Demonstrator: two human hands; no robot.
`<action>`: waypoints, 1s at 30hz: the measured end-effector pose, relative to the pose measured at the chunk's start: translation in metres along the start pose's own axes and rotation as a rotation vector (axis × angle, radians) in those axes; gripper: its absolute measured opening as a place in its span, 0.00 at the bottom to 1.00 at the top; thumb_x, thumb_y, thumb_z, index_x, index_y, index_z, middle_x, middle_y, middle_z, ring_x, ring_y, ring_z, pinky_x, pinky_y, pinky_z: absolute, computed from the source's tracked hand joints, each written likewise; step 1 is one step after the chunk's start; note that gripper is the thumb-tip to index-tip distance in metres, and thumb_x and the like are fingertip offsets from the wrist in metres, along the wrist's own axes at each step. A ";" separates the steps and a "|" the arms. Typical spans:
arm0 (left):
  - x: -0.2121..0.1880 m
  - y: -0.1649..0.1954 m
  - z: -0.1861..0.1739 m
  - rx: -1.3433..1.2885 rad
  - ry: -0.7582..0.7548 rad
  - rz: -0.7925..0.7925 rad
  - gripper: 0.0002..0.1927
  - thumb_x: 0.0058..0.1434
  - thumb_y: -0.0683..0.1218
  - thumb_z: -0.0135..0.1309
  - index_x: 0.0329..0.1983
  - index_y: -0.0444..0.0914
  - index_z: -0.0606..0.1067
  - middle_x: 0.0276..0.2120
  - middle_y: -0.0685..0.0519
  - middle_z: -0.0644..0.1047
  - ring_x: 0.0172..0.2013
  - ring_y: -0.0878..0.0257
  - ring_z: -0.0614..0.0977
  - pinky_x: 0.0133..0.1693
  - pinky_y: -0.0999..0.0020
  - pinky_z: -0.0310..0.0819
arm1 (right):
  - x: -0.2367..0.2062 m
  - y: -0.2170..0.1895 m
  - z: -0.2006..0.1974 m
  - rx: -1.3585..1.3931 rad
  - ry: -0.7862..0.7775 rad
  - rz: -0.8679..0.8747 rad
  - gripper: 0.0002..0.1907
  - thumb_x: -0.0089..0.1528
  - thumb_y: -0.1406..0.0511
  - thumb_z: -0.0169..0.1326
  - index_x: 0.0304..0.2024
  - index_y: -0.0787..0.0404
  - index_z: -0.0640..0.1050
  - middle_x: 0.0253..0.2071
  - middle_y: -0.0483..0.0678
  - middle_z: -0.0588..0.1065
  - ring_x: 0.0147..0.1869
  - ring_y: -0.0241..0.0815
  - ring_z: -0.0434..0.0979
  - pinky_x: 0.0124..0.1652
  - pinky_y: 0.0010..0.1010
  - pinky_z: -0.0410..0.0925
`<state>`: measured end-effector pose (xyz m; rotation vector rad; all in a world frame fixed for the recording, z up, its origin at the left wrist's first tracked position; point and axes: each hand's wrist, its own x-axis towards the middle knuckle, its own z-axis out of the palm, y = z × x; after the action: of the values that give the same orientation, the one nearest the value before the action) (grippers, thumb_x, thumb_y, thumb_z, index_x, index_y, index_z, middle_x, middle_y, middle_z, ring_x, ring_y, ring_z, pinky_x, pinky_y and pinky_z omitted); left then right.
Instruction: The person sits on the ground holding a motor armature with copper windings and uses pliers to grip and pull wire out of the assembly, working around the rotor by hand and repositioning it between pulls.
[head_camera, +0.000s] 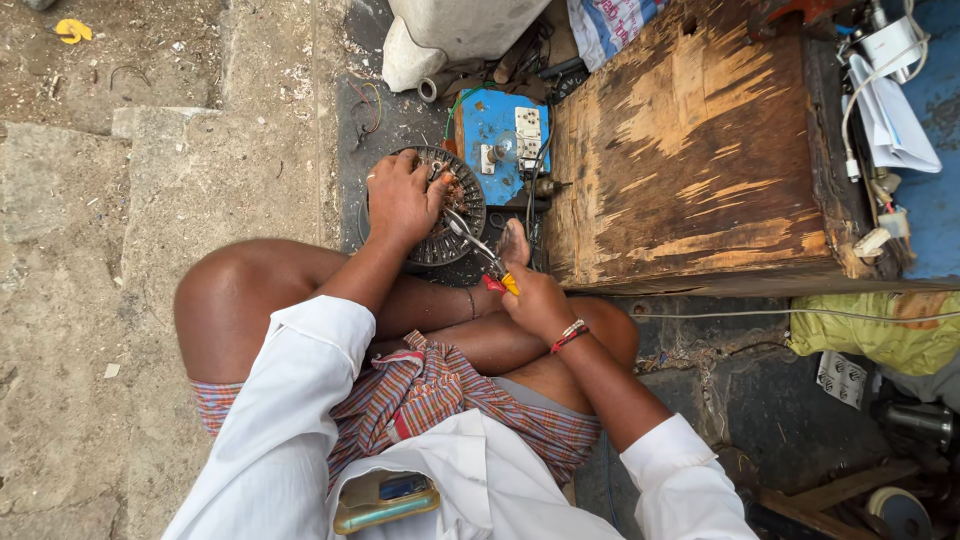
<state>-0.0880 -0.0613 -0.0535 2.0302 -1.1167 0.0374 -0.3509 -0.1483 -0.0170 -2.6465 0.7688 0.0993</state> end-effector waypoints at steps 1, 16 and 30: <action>0.000 0.000 0.000 0.000 -0.001 -0.003 0.23 0.70 0.59 0.50 0.46 0.36 0.82 0.55 0.40 0.76 0.54 0.41 0.74 0.53 0.44 0.65 | 0.001 0.004 0.001 0.051 -0.002 -0.015 0.23 0.57 0.65 0.57 0.56 0.61 0.74 0.36 0.62 0.79 0.40 0.65 0.79 0.39 0.52 0.71; 0.001 0.000 0.001 -0.009 -0.010 -0.043 0.26 0.71 0.61 0.47 0.48 0.36 0.82 0.55 0.40 0.76 0.54 0.42 0.74 0.54 0.44 0.64 | 0.000 0.023 0.004 0.952 -0.517 0.392 0.37 0.66 0.63 0.54 0.76 0.49 0.57 0.44 0.42 0.77 0.38 0.33 0.78 0.36 0.27 0.74; -0.001 0.003 -0.002 0.015 -0.056 -0.026 0.25 0.69 0.62 0.49 0.53 0.40 0.82 0.58 0.38 0.74 0.57 0.41 0.71 0.56 0.43 0.61 | 0.002 0.006 -0.023 0.026 -0.093 0.041 0.31 0.59 0.63 0.54 0.67 0.43 0.72 0.42 0.58 0.80 0.42 0.60 0.81 0.41 0.45 0.73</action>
<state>-0.0902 -0.0599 -0.0505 2.0695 -1.1275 -0.0244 -0.3532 -0.1622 0.0018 -2.5821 0.7880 0.2209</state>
